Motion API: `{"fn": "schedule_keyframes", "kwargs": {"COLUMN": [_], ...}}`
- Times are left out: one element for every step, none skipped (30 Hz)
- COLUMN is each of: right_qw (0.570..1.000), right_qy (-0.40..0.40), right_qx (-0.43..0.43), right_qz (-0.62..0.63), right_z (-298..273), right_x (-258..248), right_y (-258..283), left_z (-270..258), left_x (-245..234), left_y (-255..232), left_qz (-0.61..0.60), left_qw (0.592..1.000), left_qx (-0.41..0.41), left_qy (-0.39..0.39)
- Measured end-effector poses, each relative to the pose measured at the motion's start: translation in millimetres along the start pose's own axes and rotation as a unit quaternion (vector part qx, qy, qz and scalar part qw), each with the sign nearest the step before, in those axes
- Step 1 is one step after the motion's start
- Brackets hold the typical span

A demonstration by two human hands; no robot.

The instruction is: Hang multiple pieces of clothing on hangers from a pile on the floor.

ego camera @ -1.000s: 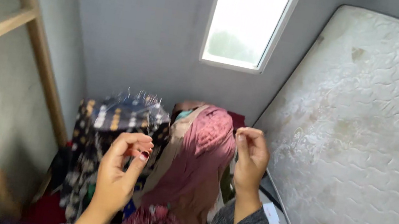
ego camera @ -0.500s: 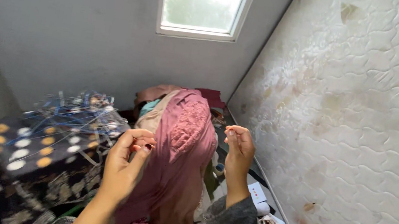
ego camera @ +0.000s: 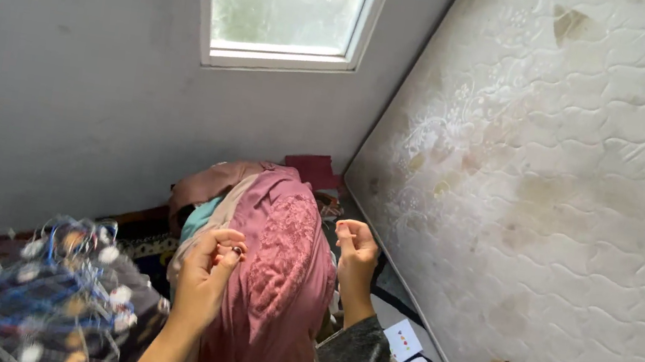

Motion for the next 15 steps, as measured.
{"fn": "schedule_keyframes", "kwargs": {"right_qw": [1.000, 0.999, 0.998, 0.998, 0.998, 0.997, 0.996, 0.995, 0.994, 0.993, 0.993, 0.993, 0.992, 0.990, 0.988], "right_qy": [-0.007, -0.013, -0.019, -0.022, -0.011, 0.000, -0.002, 0.005, 0.011, 0.011, 0.010, 0.011, 0.013, 0.016, 0.018], "right_qx": [-0.001, 0.024, 0.050, 0.051, 0.048, 0.052, 0.060, 0.082, 0.104, 0.107, 0.106, 0.107, 0.113, 0.123, 0.133], "right_qz": [-0.002, -0.017, -0.032, -0.033, -0.047, -0.061, -0.062, -0.052, -0.042, -0.044, -0.046, -0.048, -0.050, -0.063, -0.077], "right_z": [0.5, 9.1, 18.1, 25.2, 33.0, 34.0, 33.8, 37.0, 39.1, 42.0, 44.6, 43.6, 40.4, 41.2, 41.8], "right_x": [1.1, 7.3, 13.0, 24.3, 35.9, 44.1, 47.7, 52.9, 58.0, 59.2, 59.8, 60.8, 61.6, 62.6, 62.7], "right_y": [-24.5, -50.7, -77.0, -84.6, -93.2, -102.6, -122.0, -142.9, -164.1, -187.3, -210.4, -234.2, -253.4, -273.0, -292.3], "left_z": [12.3, 28.9, 45.6, 59.2, 73.4, 81.2, 87.9, 97.5, 106.3, 114.5, 122.3, 127.1, 128.7, 133.5, 137.9], "left_x": [-4.0, -8.1, -11.3, -14.3, -16.2, -17.8, -20.2, -22.4, -25.0, -25.8, -26.9, -29.6, -31.3, -32.3, -32.6], "left_y": [17.5, 32.5, 47.5, 53.9, 62.8, 72.9, 84.1, 96.1, 108.6, 121.4, 134.9, 148.6, 165.0, 182.1, 199.1], "left_qz": [-0.001, -0.003, -0.005, -0.004, -0.005, -0.004, -0.002, -0.002, -0.002, -0.003, 0.001, 0.006, 0.006, -0.007, -0.021], "left_qw": [1.000, 1.000, 1.000, 1.000, 0.999, 0.998, 0.997, 0.997, 0.996, 0.996, 0.995, 0.994, 0.993, 0.992, 0.989], "left_qx": [-0.001, -0.011, -0.022, -0.024, -0.041, -0.065, -0.073, -0.081, -0.088, -0.092, -0.099, -0.108, -0.115, -0.129, -0.144], "left_qy": [0.008, 0.005, 0.002, 0.004, 0.012, 0.017, 0.018, 0.015, 0.013, 0.012, 0.007, -0.001, -0.004, -0.009, -0.015]}}
Point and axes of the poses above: each hand's wrist, its own z-axis towards the middle knuckle, its own x-axis out of the palm, y = z × x, the point moved 4 cm from there along z, towards the middle knuckle, and after that the axes turned 8 degrees about -x, right-handed, at the moved point
